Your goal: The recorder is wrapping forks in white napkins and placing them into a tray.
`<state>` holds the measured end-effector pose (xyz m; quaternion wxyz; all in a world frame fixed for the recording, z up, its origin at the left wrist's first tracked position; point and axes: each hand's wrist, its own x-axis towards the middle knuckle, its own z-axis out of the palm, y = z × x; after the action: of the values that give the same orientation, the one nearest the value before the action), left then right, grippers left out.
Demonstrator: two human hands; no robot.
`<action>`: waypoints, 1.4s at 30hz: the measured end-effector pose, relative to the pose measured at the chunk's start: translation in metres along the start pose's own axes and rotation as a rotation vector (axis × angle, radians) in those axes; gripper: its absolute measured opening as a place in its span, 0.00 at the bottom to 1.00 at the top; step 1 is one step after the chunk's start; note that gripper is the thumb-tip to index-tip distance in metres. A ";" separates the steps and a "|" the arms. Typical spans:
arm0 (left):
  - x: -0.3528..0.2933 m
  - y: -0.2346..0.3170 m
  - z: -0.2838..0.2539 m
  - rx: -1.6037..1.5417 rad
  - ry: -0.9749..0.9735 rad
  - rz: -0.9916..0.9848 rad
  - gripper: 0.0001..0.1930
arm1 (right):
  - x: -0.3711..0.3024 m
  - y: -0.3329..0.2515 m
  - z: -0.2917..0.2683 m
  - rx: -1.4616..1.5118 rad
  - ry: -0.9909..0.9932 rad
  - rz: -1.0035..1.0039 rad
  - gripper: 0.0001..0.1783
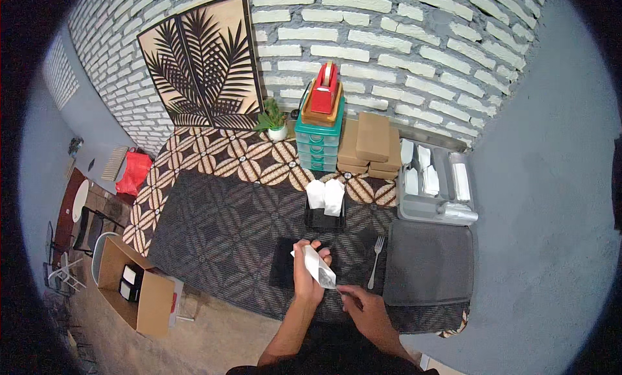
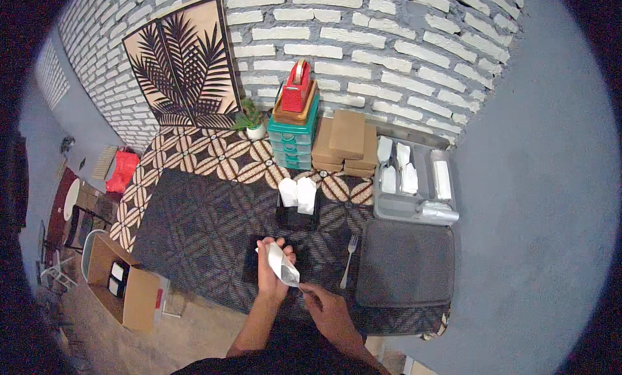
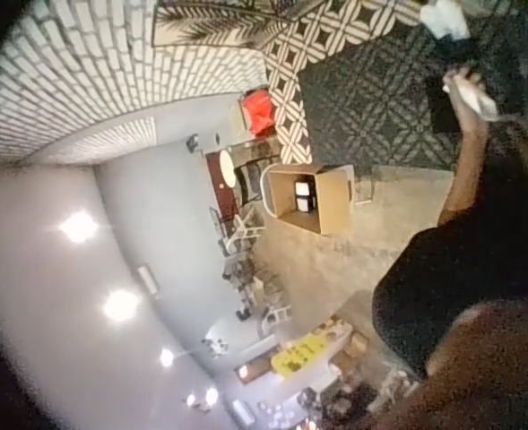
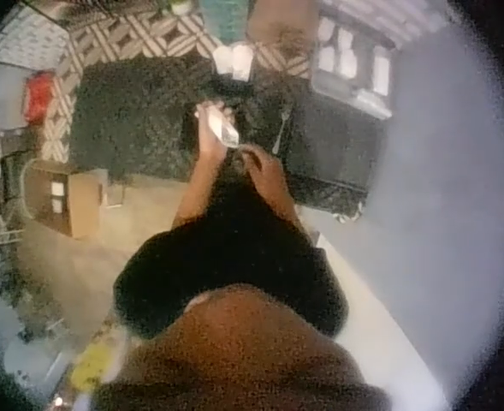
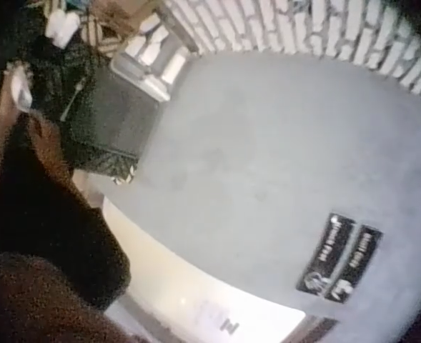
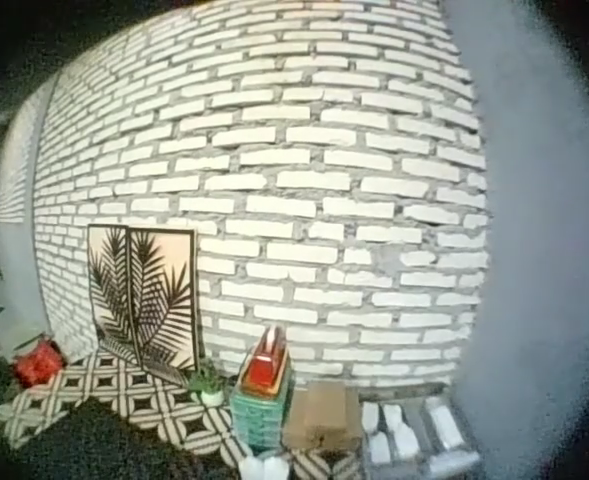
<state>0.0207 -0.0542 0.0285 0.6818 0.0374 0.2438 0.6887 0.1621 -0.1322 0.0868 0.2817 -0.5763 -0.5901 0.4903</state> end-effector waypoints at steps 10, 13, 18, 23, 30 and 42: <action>-0.005 -0.011 0.003 0.111 -0.042 -0.010 0.14 | 0.015 0.001 0.009 -0.041 0.085 -0.044 0.12; -0.008 -0.014 0.005 0.079 -0.093 -0.017 0.14 | 0.017 0.002 0.012 -0.039 0.130 -0.100 0.11; -0.013 -0.009 0.029 0.109 -0.078 -0.030 0.14 | 0.019 0.000 0.013 0.023 0.172 -0.098 0.10; -0.011 -0.003 0.027 0.344 -0.030 0.020 0.14 | 0.018 0.015 0.016 0.091 0.268 -0.057 0.10; -0.011 0.010 0.016 0.851 -0.059 0.103 0.07 | 0.020 0.022 0.018 0.097 0.355 -0.143 0.08; -0.020 0.002 0.024 0.864 -0.041 0.027 0.09 | 0.027 0.036 0.022 0.381 0.403 -0.087 0.09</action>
<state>0.0296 -0.0664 0.0563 0.5992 0.3362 0.4958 0.5312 0.1526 -0.1170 0.0397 0.5175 -0.5730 -0.4433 0.4554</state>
